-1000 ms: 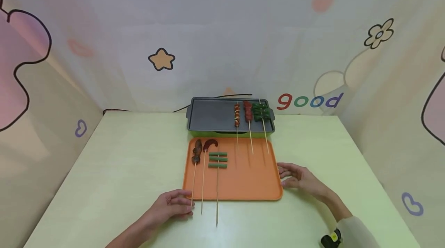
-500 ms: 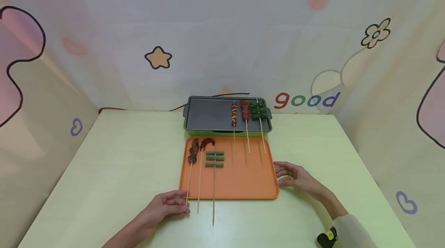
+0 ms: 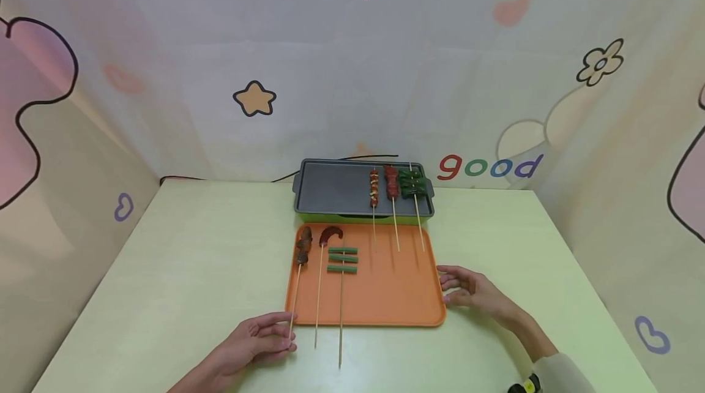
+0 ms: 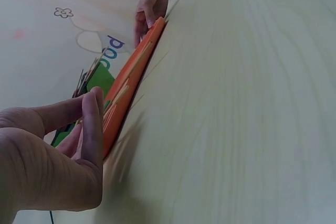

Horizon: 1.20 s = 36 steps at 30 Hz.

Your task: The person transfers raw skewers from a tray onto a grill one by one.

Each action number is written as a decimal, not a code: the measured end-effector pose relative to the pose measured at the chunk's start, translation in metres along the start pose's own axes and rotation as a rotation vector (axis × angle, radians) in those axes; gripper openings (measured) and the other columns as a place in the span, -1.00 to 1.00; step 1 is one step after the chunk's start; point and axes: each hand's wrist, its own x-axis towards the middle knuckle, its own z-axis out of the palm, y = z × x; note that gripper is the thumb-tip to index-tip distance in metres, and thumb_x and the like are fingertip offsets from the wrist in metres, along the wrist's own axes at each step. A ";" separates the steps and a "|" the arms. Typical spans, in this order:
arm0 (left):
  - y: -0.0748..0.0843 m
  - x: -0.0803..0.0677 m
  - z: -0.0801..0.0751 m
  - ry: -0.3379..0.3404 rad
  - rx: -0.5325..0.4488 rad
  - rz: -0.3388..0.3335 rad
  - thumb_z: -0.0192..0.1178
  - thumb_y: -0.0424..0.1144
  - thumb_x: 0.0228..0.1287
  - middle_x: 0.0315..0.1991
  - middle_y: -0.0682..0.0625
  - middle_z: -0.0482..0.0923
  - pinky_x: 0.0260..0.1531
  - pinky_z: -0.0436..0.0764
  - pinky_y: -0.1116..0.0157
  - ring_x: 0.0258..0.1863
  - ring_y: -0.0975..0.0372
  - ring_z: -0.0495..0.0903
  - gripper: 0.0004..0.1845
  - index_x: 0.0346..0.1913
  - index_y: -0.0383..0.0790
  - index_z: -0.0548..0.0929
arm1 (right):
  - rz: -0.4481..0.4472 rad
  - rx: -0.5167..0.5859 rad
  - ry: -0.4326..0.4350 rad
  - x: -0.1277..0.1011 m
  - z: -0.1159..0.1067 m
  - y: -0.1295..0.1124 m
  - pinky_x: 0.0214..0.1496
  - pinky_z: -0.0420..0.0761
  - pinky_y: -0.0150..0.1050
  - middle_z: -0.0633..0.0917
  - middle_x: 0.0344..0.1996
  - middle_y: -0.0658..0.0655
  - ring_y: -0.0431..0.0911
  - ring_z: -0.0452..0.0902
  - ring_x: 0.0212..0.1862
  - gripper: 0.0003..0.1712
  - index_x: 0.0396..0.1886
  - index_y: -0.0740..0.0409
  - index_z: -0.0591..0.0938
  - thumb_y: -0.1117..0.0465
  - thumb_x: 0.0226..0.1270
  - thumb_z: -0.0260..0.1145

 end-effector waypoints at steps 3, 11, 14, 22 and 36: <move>0.001 -0.003 -0.001 0.035 0.017 -0.001 0.30 -0.35 0.37 -0.08 0.09 0.74 -0.09 0.70 0.38 -0.07 0.28 0.77 -0.31 0.50 -0.37 0.32 | 0.004 0.001 0.006 -0.001 0.000 0.002 0.09 0.65 -0.42 0.60 0.14 0.24 -0.32 0.60 0.07 -0.17 0.52 0.48 0.19 0.32 0.40 0.37; 0.009 -0.005 -0.005 0.139 0.074 0.034 0.33 -0.23 0.38 -0.11 0.19 0.69 -0.19 0.65 0.41 -0.08 0.33 0.76 -0.28 0.52 -0.27 0.31 | -0.036 0.017 -0.001 -0.003 0.001 0.004 0.09 0.66 -0.41 0.60 0.09 0.07 -0.32 0.60 0.07 -0.19 0.51 0.52 0.18 0.36 0.40 0.35; 0.016 -0.001 -0.005 0.205 0.089 0.047 0.35 -0.21 0.36 -0.13 0.20 0.69 -0.21 0.64 0.40 -0.09 0.35 0.76 -0.30 0.51 -0.22 0.36 | -0.043 0.025 -0.004 -0.003 0.002 0.005 0.08 0.66 -0.41 0.60 0.09 0.10 -0.32 0.60 0.07 -0.19 0.51 0.54 0.17 0.37 0.40 0.34; 0.045 0.020 -0.004 0.310 0.141 0.115 0.27 -0.29 0.41 -0.08 0.17 0.67 -0.13 0.64 0.40 -0.07 0.34 0.73 -0.37 0.51 -0.12 0.39 | -0.017 0.023 0.008 -0.002 0.001 0.006 0.09 0.66 -0.41 0.60 0.10 0.11 -0.32 0.60 0.07 -0.18 0.52 0.51 0.18 0.35 0.40 0.35; 0.079 0.064 -0.006 0.220 0.181 0.173 0.24 -0.33 0.43 0.02 0.01 0.66 -0.10 0.62 0.42 -0.10 0.39 0.75 -0.35 0.54 -0.22 0.32 | -0.007 0.013 0.006 0.001 0.000 0.005 0.10 0.66 -0.40 0.60 0.13 0.12 -0.31 0.60 0.09 -0.17 0.53 0.46 0.19 0.31 0.41 0.36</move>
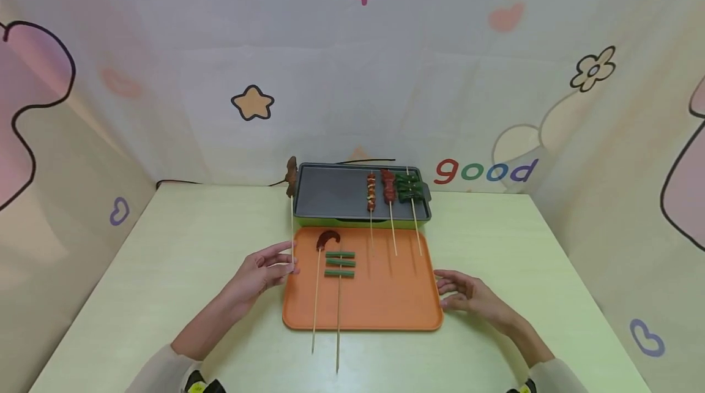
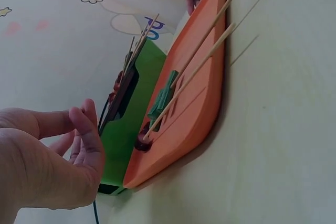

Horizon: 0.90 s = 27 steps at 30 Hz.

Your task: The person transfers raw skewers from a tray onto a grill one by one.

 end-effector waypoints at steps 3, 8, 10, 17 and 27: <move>0.004 0.011 0.002 -0.001 0.010 0.007 0.25 -0.32 0.43 0.01 -0.01 0.65 -0.12 0.61 0.41 -0.12 0.39 0.75 -0.36 0.53 -0.18 0.35 | -0.011 0.001 -0.003 -0.001 0.000 -0.001 0.10 0.66 -0.40 0.61 0.12 0.08 -0.32 0.60 0.08 -0.18 0.52 0.49 0.19 0.32 0.41 0.35; 0.008 0.027 0.005 -0.016 -0.011 -0.009 0.20 -0.37 0.46 -0.08 0.07 0.61 -0.14 0.60 0.43 -0.14 0.40 0.74 -0.39 0.52 -0.21 0.36 | -0.022 0.000 -0.006 -0.002 0.000 -0.004 0.09 0.66 -0.41 0.61 0.11 0.09 -0.32 0.60 0.08 -0.18 0.52 0.50 0.19 0.33 0.41 0.35; 0.009 0.032 0.006 -0.024 -0.030 -0.024 0.18 -0.39 0.47 -0.12 0.10 0.60 -0.15 0.60 0.46 -0.15 0.41 0.74 -0.40 0.52 -0.25 0.35 | -0.030 0.002 -0.011 -0.002 0.000 -0.004 0.08 0.66 -0.41 0.60 0.12 0.12 -0.33 0.59 0.09 -0.19 0.52 0.50 0.19 0.34 0.41 0.34; 0.007 0.039 0.005 -0.029 -0.084 -0.058 0.15 -0.43 0.48 -0.17 0.11 0.62 -0.23 0.60 0.53 -0.23 0.42 0.73 -0.39 0.53 -0.34 0.30 | -0.036 -0.006 -0.029 -0.003 0.001 -0.004 0.08 0.66 -0.41 0.59 0.13 0.21 -0.33 0.59 0.08 -0.20 0.52 0.53 0.16 0.36 0.43 0.32; 0.009 0.040 -0.002 -0.067 -0.013 -0.049 0.13 -0.33 0.52 -0.07 -0.02 0.66 -0.09 0.63 0.44 -0.20 0.41 0.72 -0.40 0.53 -0.34 0.29 | -0.013 -0.048 -0.026 0.004 -0.006 -0.005 0.11 0.62 -0.45 0.57 0.14 0.34 -0.29 0.62 0.05 -0.23 0.52 0.47 0.21 0.34 0.44 0.31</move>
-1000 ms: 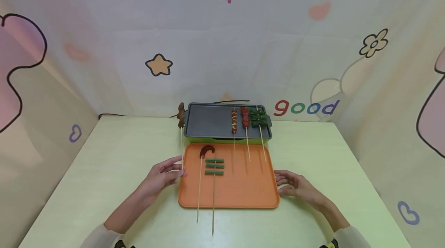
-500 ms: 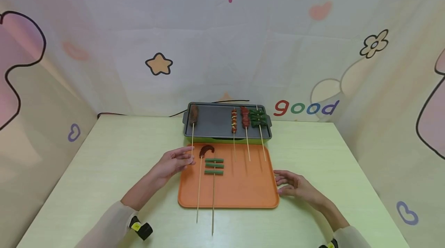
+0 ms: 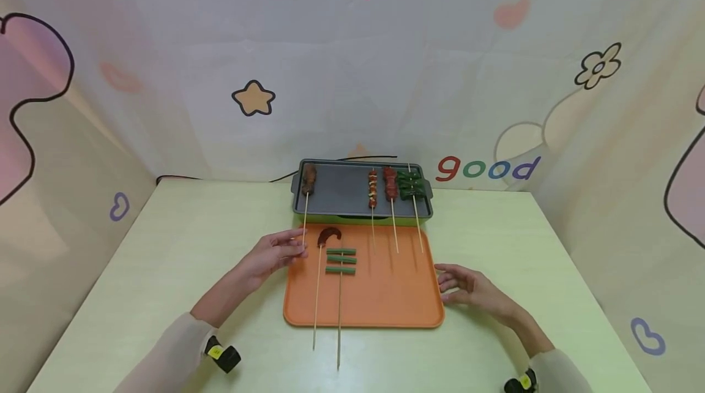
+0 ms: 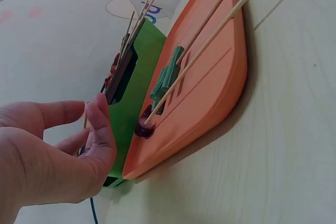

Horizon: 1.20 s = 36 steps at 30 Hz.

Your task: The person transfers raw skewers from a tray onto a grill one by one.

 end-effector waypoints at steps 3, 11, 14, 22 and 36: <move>-0.003 -0.008 -0.003 -0.007 0.064 0.010 0.13 -0.24 0.55 0.16 -0.20 0.65 0.00 0.63 0.35 -0.15 0.38 0.71 -0.41 0.53 -0.32 0.31 | -0.014 -0.013 0.001 0.002 -0.001 -0.001 0.10 0.63 -0.45 0.58 0.13 0.35 -0.27 0.64 0.02 -0.23 0.52 0.48 0.21 0.34 0.44 0.32; -0.019 -0.047 0.000 -0.095 0.173 0.043 0.17 -0.16 0.53 0.11 -0.20 0.67 -0.03 0.66 0.26 -0.09 0.23 0.71 -0.43 0.46 -0.37 0.39 | 0.006 -0.040 0.023 0.005 -0.004 -0.002 0.07 0.67 -0.41 0.63 0.13 0.26 -0.26 0.69 -0.01 -0.22 0.51 0.44 0.26 0.31 0.40 0.37; -0.028 -0.061 0.006 -0.126 0.151 0.042 0.21 -0.18 0.50 0.02 -0.10 0.71 -0.09 0.68 0.29 -0.13 0.25 0.73 -0.43 0.42 -0.42 0.41 | 0.024 -0.031 0.029 0.004 -0.004 -0.005 0.05 0.67 -0.40 0.60 0.15 0.39 -0.24 0.69 -0.01 -0.20 0.51 0.42 0.26 0.30 0.39 0.39; -0.058 -0.089 0.026 -0.190 0.111 0.020 0.26 -0.25 0.44 -0.12 -0.09 0.78 -0.25 0.72 0.34 -0.25 0.27 0.76 -0.48 0.30 -0.54 0.50 | 0.011 -0.018 0.022 0.006 -0.003 -0.005 0.05 0.68 -0.40 0.55 0.15 0.50 -0.25 0.69 -0.02 -0.20 0.50 0.47 0.25 0.32 0.39 0.38; -0.077 -0.093 0.053 -0.161 -0.020 -0.095 0.37 -0.33 0.31 -0.22 -0.05 0.81 -0.24 0.75 0.35 -0.28 0.25 0.80 -0.56 0.14 -0.54 0.59 | 0.015 -0.025 0.023 0.005 -0.003 -0.003 0.05 0.67 -0.41 0.58 0.12 0.44 -0.27 0.68 -0.03 -0.21 0.49 0.49 0.25 0.34 0.39 0.37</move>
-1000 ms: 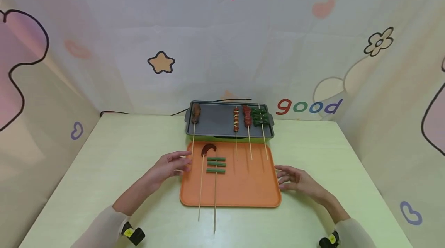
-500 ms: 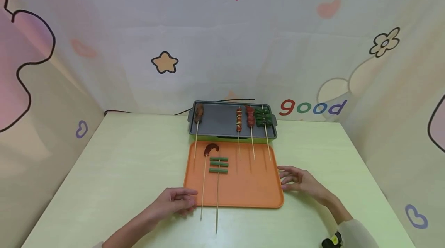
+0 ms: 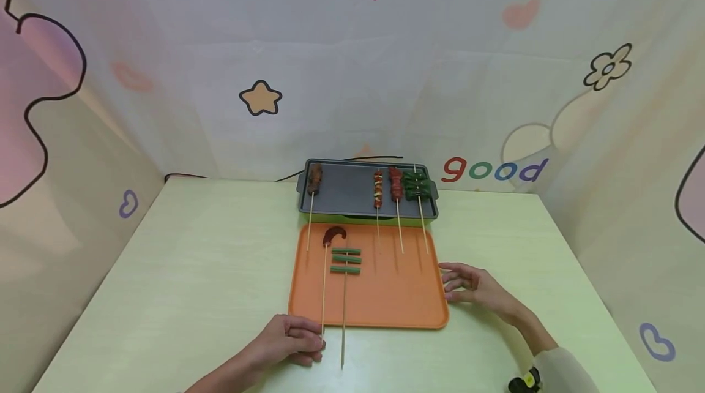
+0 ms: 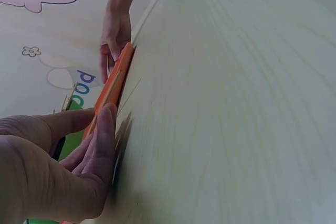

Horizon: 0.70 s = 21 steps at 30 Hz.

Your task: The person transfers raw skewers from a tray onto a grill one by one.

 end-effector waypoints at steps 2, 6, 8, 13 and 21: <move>-0.001 0.001 0.001 0.010 -0.014 0.000 0.39 -0.32 0.30 -0.27 0.00 0.80 -0.23 0.75 0.35 -0.28 0.25 0.79 -0.59 0.11 -0.51 0.60 | 0.005 0.002 0.001 0.000 0.001 -0.001 0.05 0.67 -0.41 0.59 0.12 0.43 -0.27 0.68 -0.03 -0.21 0.49 0.49 0.25 0.33 0.39 0.37; -0.002 0.003 0.003 0.034 -0.048 0.000 0.38 -0.36 0.29 -0.33 0.05 0.78 -0.16 0.75 0.33 -0.26 0.25 0.80 -0.61 0.10 -0.49 0.59 | 0.008 0.011 0.002 0.000 0.002 -0.002 0.06 0.67 -0.41 0.59 0.12 0.40 -0.27 0.67 -0.02 -0.22 0.50 0.48 0.25 0.33 0.40 0.36; -0.002 0.004 0.003 0.043 -0.070 0.004 0.36 -0.39 0.31 -0.34 0.06 0.78 -0.11 0.74 0.32 -0.26 0.25 0.80 -0.59 0.15 -0.52 0.57 | 0.008 0.014 0.001 0.000 0.002 -0.001 0.06 0.67 -0.42 0.59 0.12 0.40 -0.27 0.67 -0.02 -0.22 0.50 0.48 0.25 0.33 0.40 0.36; -0.002 0.004 0.003 0.045 -0.086 0.005 0.31 -0.44 0.34 -0.30 0.05 0.78 -0.07 0.73 0.33 -0.26 0.26 0.80 -0.49 0.30 -0.55 0.49 | 0.009 0.016 0.001 0.000 0.002 0.000 0.06 0.66 -0.42 0.58 0.12 0.41 -0.26 0.66 -0.02 -0.22 0.50 0.47 0.25 0.32 0.41 0.36; 0.001 -0.002 0.005 0.049 -0.085 0.052 0.34 -0.42 0.30 -0.24 0.09 0.77 -0.03 0.71 0.36 -0.18 0.29 0.79 -0.51 0.25 -0.54 0.54 | 0.011 0.019 0.008 -0.001 0.002 0.000 0.05 0.66 -0.43 0.58 0.13 0.43 -0.27 0.66 -0.02 -0.22 0.50 0.47 0.25 0.32 0.41 0.36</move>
